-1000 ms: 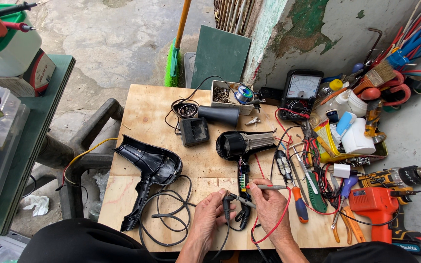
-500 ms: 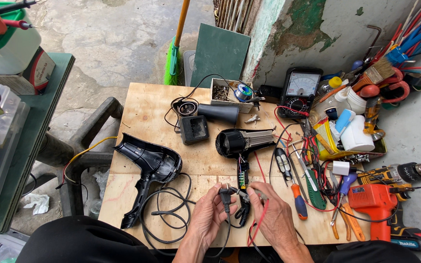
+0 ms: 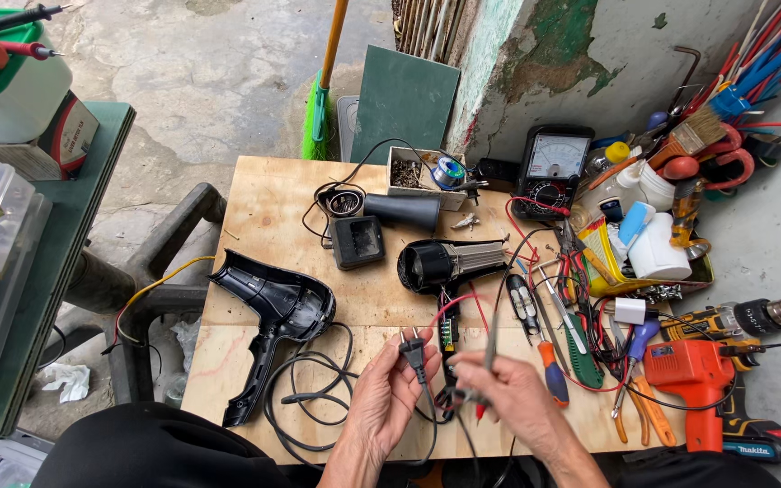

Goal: The person disassembles a black hair dryer, removes the internal circuit board, and uses a multimeter to test electrical continuity on the board and power cord. The person then uses a screwdriver to adjust components on the circuit board before reattaching it to the hair dryer.

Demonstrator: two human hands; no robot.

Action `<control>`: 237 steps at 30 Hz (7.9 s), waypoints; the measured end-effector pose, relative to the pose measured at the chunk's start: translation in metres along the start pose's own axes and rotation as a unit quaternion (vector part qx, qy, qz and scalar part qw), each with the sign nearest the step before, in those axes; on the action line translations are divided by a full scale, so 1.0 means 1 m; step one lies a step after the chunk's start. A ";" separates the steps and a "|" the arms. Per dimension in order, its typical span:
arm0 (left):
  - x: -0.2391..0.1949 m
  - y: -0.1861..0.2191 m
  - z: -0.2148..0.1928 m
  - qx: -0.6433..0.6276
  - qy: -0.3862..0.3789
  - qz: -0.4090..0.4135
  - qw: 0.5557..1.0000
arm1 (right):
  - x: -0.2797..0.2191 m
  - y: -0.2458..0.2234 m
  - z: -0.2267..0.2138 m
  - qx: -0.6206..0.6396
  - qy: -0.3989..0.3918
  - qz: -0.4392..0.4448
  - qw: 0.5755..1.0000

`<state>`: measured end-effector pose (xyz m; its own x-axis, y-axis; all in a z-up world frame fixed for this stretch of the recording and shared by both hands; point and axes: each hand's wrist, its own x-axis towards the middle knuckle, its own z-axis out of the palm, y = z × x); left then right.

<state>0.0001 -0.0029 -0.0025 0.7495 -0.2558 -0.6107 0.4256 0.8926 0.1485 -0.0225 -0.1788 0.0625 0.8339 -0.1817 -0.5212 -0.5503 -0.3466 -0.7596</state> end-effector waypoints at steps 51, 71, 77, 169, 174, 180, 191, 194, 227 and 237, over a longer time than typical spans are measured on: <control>-0.001 -0.045 0.004 0.709 0.026 0.215 0.672 | 0.030 0.017 0.010 -0.140 0.047 -0.049 0.988; 0.033 -0.031 0.008 0.618 0.066 0.083 0.779 | 0.044 0.029 0.024 -0.015 0.067 -0.035 0.997; 0.050 -0.038 -0.012 0.420 0.003 0.059 0.906 | 0.036 0.020 0.019 -0.063 0.075 -0.014 0.995; 0.037 -0.031 -0.026 0.759 0.071 0.154 0.628 | 0.090 0.037 0.032 -0.418 -0.013 -0.245 0.875; 0.035 -0.027 -0.021 0.757 0.074 0.138 0.634 | 0.087 0.015 0.026 -0.434 -0.043 -0.223 0.872; 0.035 -0.025 -0.021 0.752 0.068 0.137 0.641 | 0.080 0.011 0.025 -0.406 -0.049 -0.228 0.884; 0.009 -0.018 0.011 0.583 0.061 0.072 0.807 | 0.035 -0.030 0.018 -0.050 -0.022 0.033 0.998; 0.016 -0.027 -0.005 0.549 0.036 0.088 0.830 | 0.045 -0.014 0.021 0.151 0.073 0.049 0.985; -0.029 -0.023 0.031 0.543 0.072 0.105 0.830 | 0.031 -0.005 0.033 0.303 0.062 0.040 0.950; -0.001 -0.024 0.020 0.544 -0.057 0.185 0.816 | 0.031 0.013 0.034 0.387 0.020 0.032 0.921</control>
<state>-0.0012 -0.0312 0.0101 0.9450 -0.1317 -0.2995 0.3108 0.0749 0.9475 -0.0054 -0.1572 0.0233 0.7907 -0.2188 -0.5718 -0.4514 0.4224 -0.7860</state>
